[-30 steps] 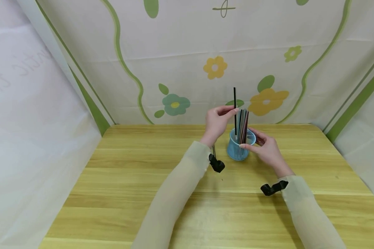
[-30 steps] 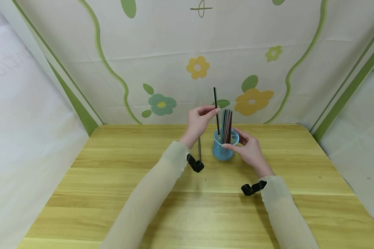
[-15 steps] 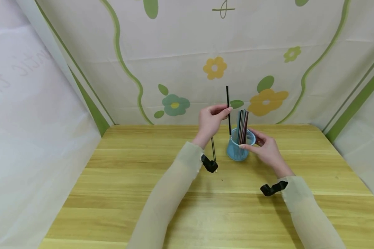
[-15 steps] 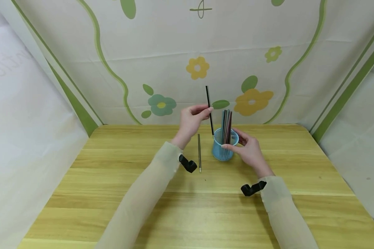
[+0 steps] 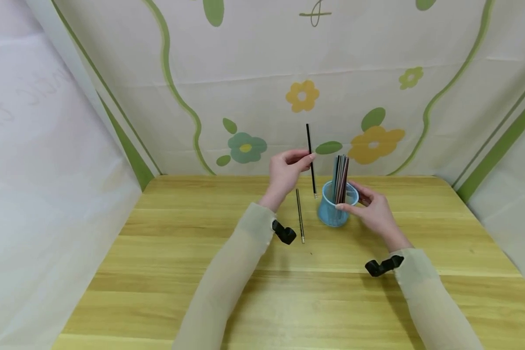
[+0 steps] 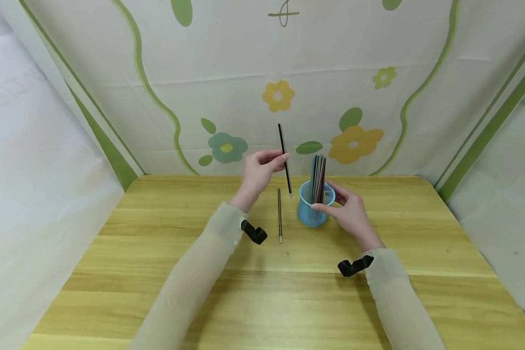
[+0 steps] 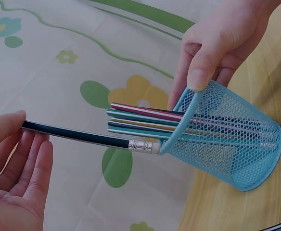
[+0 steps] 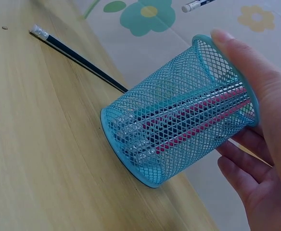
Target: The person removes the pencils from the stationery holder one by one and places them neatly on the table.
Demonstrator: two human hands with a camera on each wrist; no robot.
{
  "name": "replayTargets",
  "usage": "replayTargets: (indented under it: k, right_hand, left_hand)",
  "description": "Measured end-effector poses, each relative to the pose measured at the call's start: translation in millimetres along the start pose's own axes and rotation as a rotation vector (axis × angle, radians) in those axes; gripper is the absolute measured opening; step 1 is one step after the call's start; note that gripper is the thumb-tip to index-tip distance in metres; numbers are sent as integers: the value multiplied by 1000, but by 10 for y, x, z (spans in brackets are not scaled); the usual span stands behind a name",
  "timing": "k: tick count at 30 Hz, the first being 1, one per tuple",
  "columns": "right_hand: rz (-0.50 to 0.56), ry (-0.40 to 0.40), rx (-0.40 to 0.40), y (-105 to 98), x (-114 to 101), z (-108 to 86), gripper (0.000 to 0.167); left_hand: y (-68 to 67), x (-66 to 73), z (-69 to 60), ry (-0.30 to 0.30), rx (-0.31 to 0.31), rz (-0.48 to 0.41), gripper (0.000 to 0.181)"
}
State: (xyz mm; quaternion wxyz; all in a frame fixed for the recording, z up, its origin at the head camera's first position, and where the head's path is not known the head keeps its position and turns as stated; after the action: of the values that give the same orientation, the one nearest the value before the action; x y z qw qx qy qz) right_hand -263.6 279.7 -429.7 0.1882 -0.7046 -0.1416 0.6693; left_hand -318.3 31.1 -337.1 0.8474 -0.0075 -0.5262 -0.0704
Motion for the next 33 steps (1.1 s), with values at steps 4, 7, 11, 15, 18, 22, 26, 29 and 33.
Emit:
replayTargets:
  k: [4, 7, 11, 15, 18, 22, 26, 29, 33]
  right_hand:
    - [8, -1, -11, 4, 8, -5, 83]
    - [17, -7, -12, 5, 12, -3, 82]
    - [20, -13, -8, 3, 11, -5, 81]
    - [20, -6, -9, 6, 10, -13, 81]
    - [25, -2, -15, 13, 12, -12, 82]
    - [30, 3, -22, 21, 7, -14, 82]
    - [30, 17, -24, 21, 2, -19, 82]
    - [33, 16, -16, 9, -1, -19, 81]
    - [36, 3, -16, 3, 8, -14, 80]
  left_hand:
    - [-71, -15, -37, -18, 20, -18, 31]
    - [-133, -22, -56, -19, 51, -25, 29]
    - [-199, -41, -64, -14, 70, -22, 28]
    - [-249, -64, -74, -20, 73, -36, 30]
    - [-283, -70, -84, -21, 82, -54, 29]
    - [-320, -86, -96, -11, 99, -72, 25]
    - [-351, -115, -120, 0, 107, -76, 21]
    - [-369, -140, -142, -9, 104, -77, 20]
    - [-397, -175, -184, -46, 97, -84, 21]
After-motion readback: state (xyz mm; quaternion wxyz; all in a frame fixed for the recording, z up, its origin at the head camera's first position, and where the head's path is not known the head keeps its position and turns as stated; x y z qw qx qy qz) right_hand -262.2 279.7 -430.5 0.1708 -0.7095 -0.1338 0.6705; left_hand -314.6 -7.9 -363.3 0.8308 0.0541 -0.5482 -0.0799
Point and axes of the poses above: each hand's wrist, its own z-axis towards the middle knuckle, its own y-axis out of the palm, x = y × z, the point moved 4 cm from there along z, towards the middle knuckle, and after that the axes turned 13 degrees about y, right-handed, at the moved point
